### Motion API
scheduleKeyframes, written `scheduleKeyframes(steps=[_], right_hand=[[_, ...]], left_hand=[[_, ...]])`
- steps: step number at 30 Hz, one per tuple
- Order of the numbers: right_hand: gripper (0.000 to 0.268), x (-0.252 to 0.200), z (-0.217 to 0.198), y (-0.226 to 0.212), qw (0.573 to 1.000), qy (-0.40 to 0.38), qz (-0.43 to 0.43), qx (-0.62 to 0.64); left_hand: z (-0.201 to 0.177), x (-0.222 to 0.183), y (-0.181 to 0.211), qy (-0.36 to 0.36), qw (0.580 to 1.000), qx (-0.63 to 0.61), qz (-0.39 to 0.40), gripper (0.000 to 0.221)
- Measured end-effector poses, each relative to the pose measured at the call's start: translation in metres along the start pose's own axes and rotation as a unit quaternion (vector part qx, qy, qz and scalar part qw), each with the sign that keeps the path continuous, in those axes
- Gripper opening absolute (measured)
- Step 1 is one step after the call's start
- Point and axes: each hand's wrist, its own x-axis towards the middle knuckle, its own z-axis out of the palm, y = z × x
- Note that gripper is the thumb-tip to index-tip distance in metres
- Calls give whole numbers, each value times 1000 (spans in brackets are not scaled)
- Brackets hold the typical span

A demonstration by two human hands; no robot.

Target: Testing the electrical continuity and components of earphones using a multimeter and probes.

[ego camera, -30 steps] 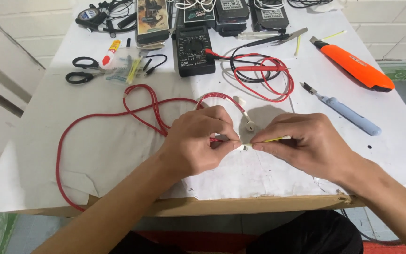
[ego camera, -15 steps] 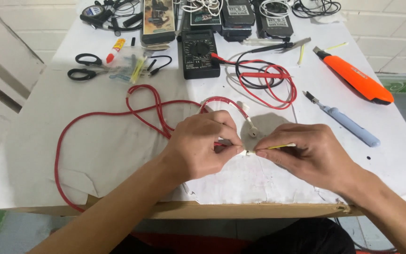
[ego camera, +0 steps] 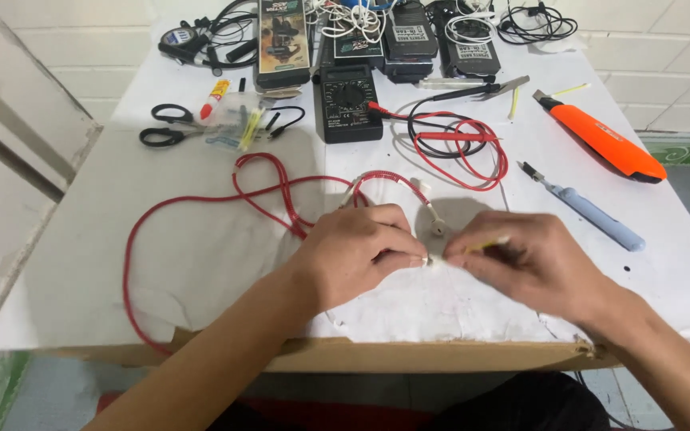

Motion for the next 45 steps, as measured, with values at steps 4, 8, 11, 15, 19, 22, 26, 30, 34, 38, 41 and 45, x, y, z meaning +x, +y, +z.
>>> scheduleKeyframes(steps=[4, 8, 11, 15, 19, 22, 26, 30, 34, 38, 41, 45], right_hand=[[16, 2, -3, 5, 990, 32, 133, -32], [15, 5, -5, -16, 984, 12, 166, -66], [23, 3, 2, -12, 976, 4, 208, -58], [17, 1, 11, -4, 990, 38, 124, -47], [17, 5, 14, -15, 995, 34, 89, -43], [17, 5, 16, -17, 996, 40, 66, -33], [15, 5, 16, -15, 997, 43, 50, -28], [13, 5, 17, -15, 998, 45, 33, -19], [14, 3, 16, -18, 997, 61, 29, -24], [12, 1, 19, -15, 998, 53, 9, -38], [12, 3, 19, -16, 997, 67, 1, -31], [12, 2, 21, -18, 997, 66, -5, -49]], left_hand=[[1, -2, -2, 37, 996, 39, 67, 16], [-2, -8, 5, 77, 990, 63, 102, 11], [-8, -10, 15, 130, 978, 115, 119, 12], [-10, -9, 18, 138, 974, 119, 135, 12], [-9, -8, 14, 113, 984, 68, 117, 10], [-9, -8, 14, 104, 987, 60, 106, 10], [-7, -7, 13, 96, 989, 56, 98, 8], [-10, -6, 14, 83, 991, 52, 92, 6], [-12, -7, 14, 80, 991, 53, 96, 5], [-12, -6, 13, 67, 993, 49, 84, 6], [-13, -6, 13, 52, 995, 40, 75, 7], [-10, -4, 11, 54, 995, 43, 73, 6]])
